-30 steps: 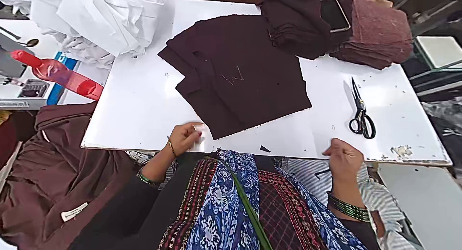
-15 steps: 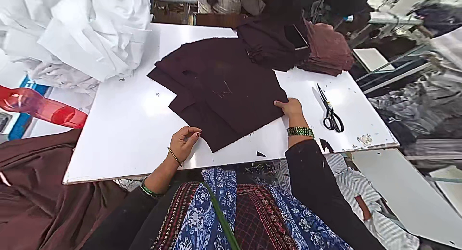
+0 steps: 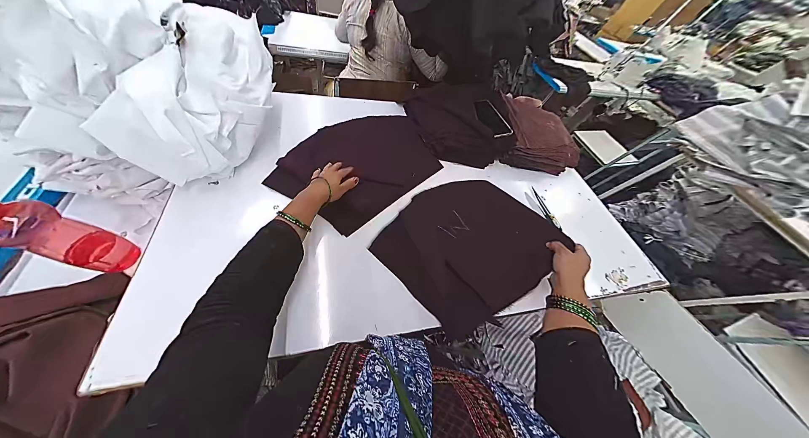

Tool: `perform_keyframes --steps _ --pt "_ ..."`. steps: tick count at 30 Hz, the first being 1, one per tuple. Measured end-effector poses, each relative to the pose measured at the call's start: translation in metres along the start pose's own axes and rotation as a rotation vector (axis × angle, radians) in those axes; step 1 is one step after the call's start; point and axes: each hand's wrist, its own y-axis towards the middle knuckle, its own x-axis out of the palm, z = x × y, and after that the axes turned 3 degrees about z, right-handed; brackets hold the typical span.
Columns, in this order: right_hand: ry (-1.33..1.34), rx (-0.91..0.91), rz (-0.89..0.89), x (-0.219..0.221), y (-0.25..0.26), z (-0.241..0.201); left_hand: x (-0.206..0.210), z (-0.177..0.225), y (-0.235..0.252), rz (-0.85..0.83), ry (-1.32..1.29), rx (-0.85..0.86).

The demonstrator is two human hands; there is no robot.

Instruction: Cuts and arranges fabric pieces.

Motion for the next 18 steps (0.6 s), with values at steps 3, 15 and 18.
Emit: perform_keyframes --steps 3,15,18 --pt "-0.222 -0.112 -0.084 -0.002 0.005 0.022 0.015 -0.025 0.02 0.055 0.196 -0.034" --pt "-0.503 -0.333 -0.087 0.062 -0.014 0.005 -0.011 -0.057 0.027 0.186 0.066 0.183" --pt "-0.53 -0.319 -0.104 0.081 -0.005 -0.007 -0.018 -0.058 0.001 0.185 0.069 0.226"
